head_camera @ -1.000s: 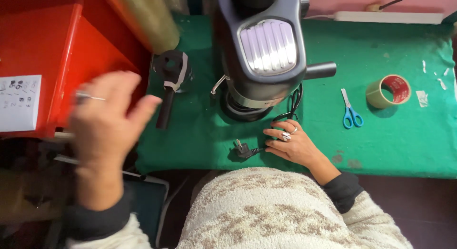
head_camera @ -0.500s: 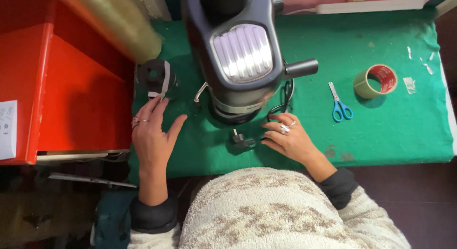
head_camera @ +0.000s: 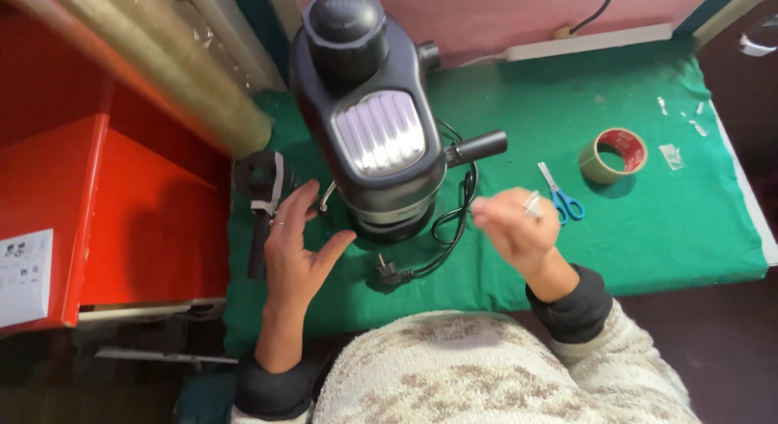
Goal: The person wipes down the components of a coffee machine with a cloth, including the main body and a portafilter, then uses plastic wrap to bundle the portafilter before securing it with tape and trimming the wrap with scissors.
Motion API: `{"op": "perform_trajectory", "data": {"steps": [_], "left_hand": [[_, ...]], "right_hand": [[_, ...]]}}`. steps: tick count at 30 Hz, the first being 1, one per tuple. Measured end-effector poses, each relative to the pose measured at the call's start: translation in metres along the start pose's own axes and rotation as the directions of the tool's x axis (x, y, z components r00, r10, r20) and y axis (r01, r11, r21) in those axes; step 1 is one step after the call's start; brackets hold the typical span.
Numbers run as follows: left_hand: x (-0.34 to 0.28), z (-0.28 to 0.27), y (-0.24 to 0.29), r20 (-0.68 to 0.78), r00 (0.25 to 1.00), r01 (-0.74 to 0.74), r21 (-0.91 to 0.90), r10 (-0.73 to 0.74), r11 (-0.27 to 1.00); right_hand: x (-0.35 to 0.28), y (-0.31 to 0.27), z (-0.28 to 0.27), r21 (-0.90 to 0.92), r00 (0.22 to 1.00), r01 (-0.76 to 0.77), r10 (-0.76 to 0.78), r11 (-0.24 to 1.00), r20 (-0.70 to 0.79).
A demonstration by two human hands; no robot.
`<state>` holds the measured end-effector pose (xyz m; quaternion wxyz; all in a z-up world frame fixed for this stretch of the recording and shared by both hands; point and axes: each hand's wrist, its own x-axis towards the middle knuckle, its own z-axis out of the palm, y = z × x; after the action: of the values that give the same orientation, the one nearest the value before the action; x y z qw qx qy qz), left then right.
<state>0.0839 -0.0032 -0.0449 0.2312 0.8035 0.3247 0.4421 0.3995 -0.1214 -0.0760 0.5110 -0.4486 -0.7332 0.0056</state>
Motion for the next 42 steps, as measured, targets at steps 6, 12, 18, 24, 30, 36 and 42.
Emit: {"op": "perform_trajectory", "data": {"steps": [6, 12, 18, 24, 30, 36, 42], "left_hand": [[0.011, 0.011, -0.002, 0.071, 0.992, 0.108, -0.047, -0.105, 0.993], [0.012, 0.022, -0.021, 0.127, 0.979, 0.198, -0.394, -0.160, 0.897], [0.003, 0.023, -0.038, 0.169, 0.960, 0.274, -0.395, -0.223, 0.877], [0.001, 0.021, -0.039, 0.184, 0.932, 0.358, -0.313, -0.313, 0.880], [0.005, 0.018, -0.033, 0.209, 0.925, 0.372, -0.320, -0.318, 0.871], [0.000, 0.015, -0.039, 0.219, 0.923, 0.372, -0.300, -0.317, 0.878], [0.000, 0.014, -0.035, 0.222, 0.937, 0.332, -0.337, -0.268, 0.881]], "right_hand": [[0.087, -0.008, -0.010, -0.186, 0.925, -0.139, 0.060, 0.973, -0.376], [0.067, 0.062, -0.008, -0.109, 0.911, -0.411, 0.413, 0.905, -0.005], [0.140, 0.067, -0.023, -0.173, 0.994, -0.109, 0.113, 0.979, 0.013], [0.168, 0.110, 0.003, 0.062, 0.957, -0.090, 0.069, 0.994, 0.282], [0.167, 0.129, 0.020, 0.189, 0.912, -0.268, 0.185, 0.945, 0.367], [0.163, 0.129, 0.031, 0.221, 0.937, -0.264, 0.195, 0.939, 0.289], [0.169, 0.130, 0.030, 0.431, 0.766, -0.638, 0.468, 0.638, 0.442]]}}
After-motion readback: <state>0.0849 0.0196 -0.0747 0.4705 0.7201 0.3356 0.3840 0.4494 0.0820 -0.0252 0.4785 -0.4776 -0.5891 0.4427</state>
